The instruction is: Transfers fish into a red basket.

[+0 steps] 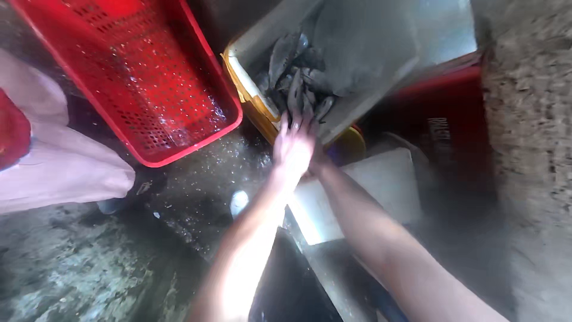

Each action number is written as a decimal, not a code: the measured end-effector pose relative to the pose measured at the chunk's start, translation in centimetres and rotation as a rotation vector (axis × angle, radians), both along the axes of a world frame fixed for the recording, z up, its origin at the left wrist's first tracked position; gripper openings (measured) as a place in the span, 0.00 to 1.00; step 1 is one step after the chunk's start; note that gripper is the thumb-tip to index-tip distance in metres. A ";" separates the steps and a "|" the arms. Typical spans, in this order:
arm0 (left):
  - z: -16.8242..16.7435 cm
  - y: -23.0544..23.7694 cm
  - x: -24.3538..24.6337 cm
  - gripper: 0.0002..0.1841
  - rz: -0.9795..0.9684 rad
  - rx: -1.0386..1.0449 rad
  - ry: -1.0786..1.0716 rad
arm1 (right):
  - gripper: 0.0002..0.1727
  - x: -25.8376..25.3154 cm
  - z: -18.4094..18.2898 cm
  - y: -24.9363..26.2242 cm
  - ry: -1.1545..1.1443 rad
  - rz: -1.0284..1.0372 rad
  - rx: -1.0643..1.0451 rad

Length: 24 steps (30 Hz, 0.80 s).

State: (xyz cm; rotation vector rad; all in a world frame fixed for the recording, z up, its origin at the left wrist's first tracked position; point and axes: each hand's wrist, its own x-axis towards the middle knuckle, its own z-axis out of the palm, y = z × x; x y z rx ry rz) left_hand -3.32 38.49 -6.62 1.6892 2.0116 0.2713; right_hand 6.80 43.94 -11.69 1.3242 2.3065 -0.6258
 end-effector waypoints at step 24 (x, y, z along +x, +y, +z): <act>-0.2 -24.9 -0.5 0.37 1.036 -0.226 -0.576 | 0.31 -1.1 -2.1 6.0 0.603 -0.739 -0.572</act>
